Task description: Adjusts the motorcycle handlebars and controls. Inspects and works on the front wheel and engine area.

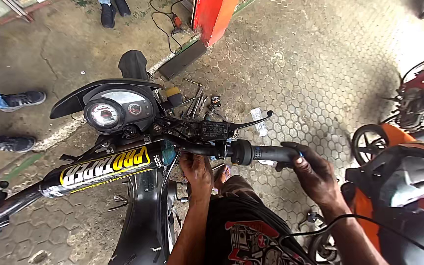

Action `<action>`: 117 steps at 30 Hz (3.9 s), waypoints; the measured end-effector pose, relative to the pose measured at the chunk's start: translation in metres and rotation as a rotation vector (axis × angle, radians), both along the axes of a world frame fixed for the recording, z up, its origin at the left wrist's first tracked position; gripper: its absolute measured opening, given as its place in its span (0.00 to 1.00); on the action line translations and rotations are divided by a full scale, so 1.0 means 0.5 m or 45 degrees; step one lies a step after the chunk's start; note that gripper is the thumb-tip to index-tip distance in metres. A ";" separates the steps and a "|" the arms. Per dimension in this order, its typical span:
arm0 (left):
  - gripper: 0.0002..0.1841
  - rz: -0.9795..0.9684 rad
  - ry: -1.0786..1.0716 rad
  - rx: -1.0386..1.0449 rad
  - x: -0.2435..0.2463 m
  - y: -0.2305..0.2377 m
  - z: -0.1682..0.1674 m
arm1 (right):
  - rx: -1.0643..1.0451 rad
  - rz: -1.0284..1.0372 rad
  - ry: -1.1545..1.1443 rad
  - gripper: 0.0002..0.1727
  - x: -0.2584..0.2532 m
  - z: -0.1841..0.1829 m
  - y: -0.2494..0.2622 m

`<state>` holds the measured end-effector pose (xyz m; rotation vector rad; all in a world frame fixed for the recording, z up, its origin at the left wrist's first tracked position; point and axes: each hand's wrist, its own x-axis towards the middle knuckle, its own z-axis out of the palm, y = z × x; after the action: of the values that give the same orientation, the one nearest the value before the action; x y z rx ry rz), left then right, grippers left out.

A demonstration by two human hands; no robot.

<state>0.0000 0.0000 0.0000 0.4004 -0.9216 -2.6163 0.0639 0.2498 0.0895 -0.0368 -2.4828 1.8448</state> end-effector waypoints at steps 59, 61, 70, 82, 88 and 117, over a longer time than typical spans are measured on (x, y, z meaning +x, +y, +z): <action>0.06 -0.082 -0.156 0.327 0.026 -0.025 0.030 | 0.027 0.017 -0.026 0.30 -0.004 0.008 -0.005; 0.06 -0.099 -0.155 0.392 0.024 -0.033 0.034 | 0.019 0.027 -0.027 0.31 -0.002 0.006 -0.004; 0.11 -0.156 -0.228 0.574 0.031 -0.015 0.062 | -0.007 -0.011 -0.036 0.31 0.001 0.003 -0.007; 0.05 -0.128 -0.289 0.669 0.031 -0.023 0.059 | -0.015 -0.015 -0.035 0.31 0.000 0.001 -0.007; 0.04 -0.110 -0.319 0.659 0.029 -0.015 0.063 | -0.020 -0.017 -0.057 0.30 0.000 0.001 -0.004; 0.04 -0.054 -0.233 0.340 0.019 -0.019 0.055 | -0.074 0.023 -0.051 0.30 -0.001 -0.003 0.000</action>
<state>0.0096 -0.0097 0.0277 0.7049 -0.6389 -2.7857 0.0632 0.2498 0.0880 -0.0549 -2.4630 1.9422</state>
